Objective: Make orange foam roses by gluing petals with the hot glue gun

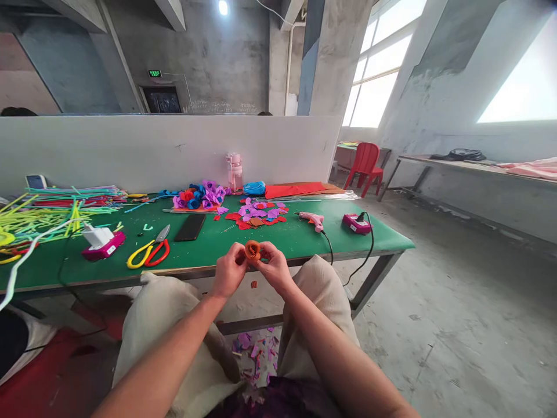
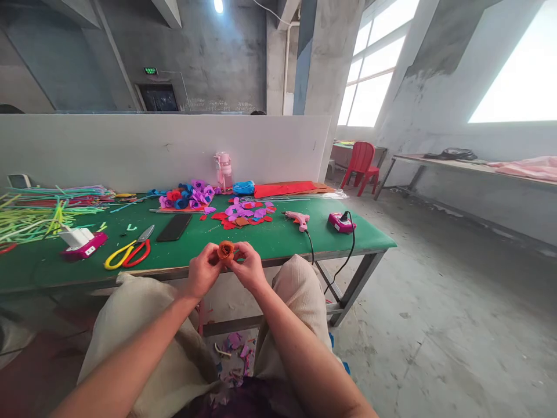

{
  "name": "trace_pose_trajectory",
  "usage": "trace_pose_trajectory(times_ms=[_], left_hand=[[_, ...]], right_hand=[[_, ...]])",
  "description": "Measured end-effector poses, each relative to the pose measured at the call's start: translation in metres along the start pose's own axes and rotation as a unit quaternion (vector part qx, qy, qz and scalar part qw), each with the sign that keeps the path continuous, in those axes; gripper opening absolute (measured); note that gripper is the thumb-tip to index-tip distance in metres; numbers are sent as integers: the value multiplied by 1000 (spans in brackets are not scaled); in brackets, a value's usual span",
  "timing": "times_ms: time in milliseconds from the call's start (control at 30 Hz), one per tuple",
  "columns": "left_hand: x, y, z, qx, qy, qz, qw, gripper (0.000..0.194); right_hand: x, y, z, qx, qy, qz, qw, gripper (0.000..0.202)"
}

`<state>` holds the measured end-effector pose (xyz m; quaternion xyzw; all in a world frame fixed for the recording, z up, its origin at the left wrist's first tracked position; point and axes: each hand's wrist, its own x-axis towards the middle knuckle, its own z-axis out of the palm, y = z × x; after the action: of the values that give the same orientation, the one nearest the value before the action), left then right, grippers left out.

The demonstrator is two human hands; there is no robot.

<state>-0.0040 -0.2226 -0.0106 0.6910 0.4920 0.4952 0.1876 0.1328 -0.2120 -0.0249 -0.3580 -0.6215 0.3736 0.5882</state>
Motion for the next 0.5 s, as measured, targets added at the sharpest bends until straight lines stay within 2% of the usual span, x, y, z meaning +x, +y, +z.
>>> trace_pose_trajectory(times_ms=[100, 200, 267, 367, 500], left_hand=[[0, -1, 3, -97, -45, -19, 994, 16], [1, -1, 3, -206, -101, -30, 973, 25], [3, 0, 2, -236, -115, -42, 964, 30], [6, 1, -1, -230, -89, -57, 967, 31], [10, -1, -2, -220, -25, -55, 974, 28]], right_hand=[[1, -3, -4, -11, 6, -7, 1000, 23], [2, -7, -8, -5, 7, -23, 1000, 19], [3, -9, -9, 7, 2, -32, 999, 19], [2, -10, -8, 29, -1, -16, 999, 24], [0, -14, -5, 126, 2, 70, 990, 23]])
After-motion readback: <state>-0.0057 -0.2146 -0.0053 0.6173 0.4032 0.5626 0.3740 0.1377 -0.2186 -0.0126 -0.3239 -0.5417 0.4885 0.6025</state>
